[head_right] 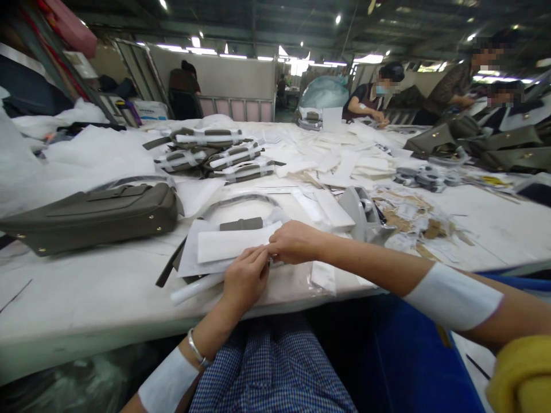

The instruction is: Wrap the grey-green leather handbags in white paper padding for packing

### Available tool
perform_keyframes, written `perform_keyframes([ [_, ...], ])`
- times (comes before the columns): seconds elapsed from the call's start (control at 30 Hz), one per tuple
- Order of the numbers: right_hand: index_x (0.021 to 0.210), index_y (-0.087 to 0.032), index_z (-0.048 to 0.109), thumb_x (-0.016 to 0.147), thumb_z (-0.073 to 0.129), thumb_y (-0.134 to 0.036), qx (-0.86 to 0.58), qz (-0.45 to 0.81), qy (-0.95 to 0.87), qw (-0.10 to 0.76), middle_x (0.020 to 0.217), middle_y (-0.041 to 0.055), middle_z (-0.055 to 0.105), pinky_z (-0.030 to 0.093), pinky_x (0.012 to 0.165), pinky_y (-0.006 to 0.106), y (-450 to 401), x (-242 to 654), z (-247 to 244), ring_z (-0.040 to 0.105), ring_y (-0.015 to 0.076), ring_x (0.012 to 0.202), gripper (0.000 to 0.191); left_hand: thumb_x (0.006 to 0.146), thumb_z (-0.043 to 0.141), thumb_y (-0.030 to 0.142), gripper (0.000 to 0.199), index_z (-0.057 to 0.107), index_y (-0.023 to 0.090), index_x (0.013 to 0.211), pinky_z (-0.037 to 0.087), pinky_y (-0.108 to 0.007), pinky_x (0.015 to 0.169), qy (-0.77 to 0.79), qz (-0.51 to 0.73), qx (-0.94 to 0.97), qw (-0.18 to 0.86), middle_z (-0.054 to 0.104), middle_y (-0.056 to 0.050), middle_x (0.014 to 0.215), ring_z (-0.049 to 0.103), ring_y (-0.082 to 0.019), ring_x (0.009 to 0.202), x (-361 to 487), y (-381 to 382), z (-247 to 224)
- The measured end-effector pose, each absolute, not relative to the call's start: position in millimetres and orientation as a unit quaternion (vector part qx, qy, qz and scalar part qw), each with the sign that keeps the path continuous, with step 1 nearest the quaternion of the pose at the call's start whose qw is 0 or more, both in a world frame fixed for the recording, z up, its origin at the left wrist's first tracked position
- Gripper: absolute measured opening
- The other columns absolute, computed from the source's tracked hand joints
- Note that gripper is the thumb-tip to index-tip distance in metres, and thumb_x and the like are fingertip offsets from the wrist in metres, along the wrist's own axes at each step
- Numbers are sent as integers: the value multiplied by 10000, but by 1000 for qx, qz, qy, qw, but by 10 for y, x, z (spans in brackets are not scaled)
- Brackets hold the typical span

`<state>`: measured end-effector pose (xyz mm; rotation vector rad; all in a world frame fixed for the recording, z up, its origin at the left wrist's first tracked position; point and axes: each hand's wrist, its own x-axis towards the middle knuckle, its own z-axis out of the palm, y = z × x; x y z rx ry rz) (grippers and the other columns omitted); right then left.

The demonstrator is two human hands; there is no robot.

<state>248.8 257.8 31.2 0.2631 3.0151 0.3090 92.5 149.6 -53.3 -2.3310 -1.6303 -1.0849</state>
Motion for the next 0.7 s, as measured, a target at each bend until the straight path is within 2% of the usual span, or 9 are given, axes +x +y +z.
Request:
perform_keyframes([
  [0.1,935,-178,677,919,606,-343,103,117,985,74,787,45,697,295,564,265,2533,2461,340,610,159,679,180,789,617,122,369,615,185,1153,506,-396,1003,-537,-357,-764,13,677,-77,1197,591,-253,1120,942,1461,-466],
  [0.2,946,-177,674,912,623,-352,132,120,978,111,818,54,702,331,583,261,2479,2434,430,636,173,727,185,848,617,214,283,608,185,1129,506,-390,973,-546,-363,-755,32,680,-85,1131,597,-244,1072,978,1459,-472],
  [0.33,859,-194,686,869,645,-194,166,102,965,177,806,42,711,344,561,261,2428,2371,566,652,165,685,42,927,583,245,202,593,180,1117,507,-352,910,-553,-356,-748,91,675,-81,1065,609,-215,998,1021,1508,-568],
  [0.43,773,-191,694,825,642,-85,181,107,960,185,739,48,711,359,559,270,2397,2296,609,648,165,626,129,915,613,233,233,578,177,1139,504,-351,893,-555,-351,-747,105,670,-75,1055,604,-217,986,1029,1528,-611],
  [0.53,689,-183,691,821,638,-74,188,127,952,205,680,62,707,363,551,273,2401,2205,637,648,173,600,179,913,616,225,228,576,187,1133,496,-348,901,-557,-355,-745,98,666,-61,1059,598,-214,971,1025,1518,-605],
  [0.63,789,-186,719,835,650,-110,171,138,947,235,733,71,729,340,525,266,2490,2119,731,665,184,627,112,923,597,232,191,580,189,1109,490,-341,903,-554,-363,-744,93,667,-52,1064,593,-212,969,1023,1506,-589],
  [0.7,929,-185,721,848,670,-171,152,143,944,256,807,79,743,316,506,263,2591,2057,831,682,197,672,96,934,577,240,168,582,186,1092,489,-331,893,-550,-371,-742,93,669,-46,1066,590,-211,975,1022,1507,-585],
])
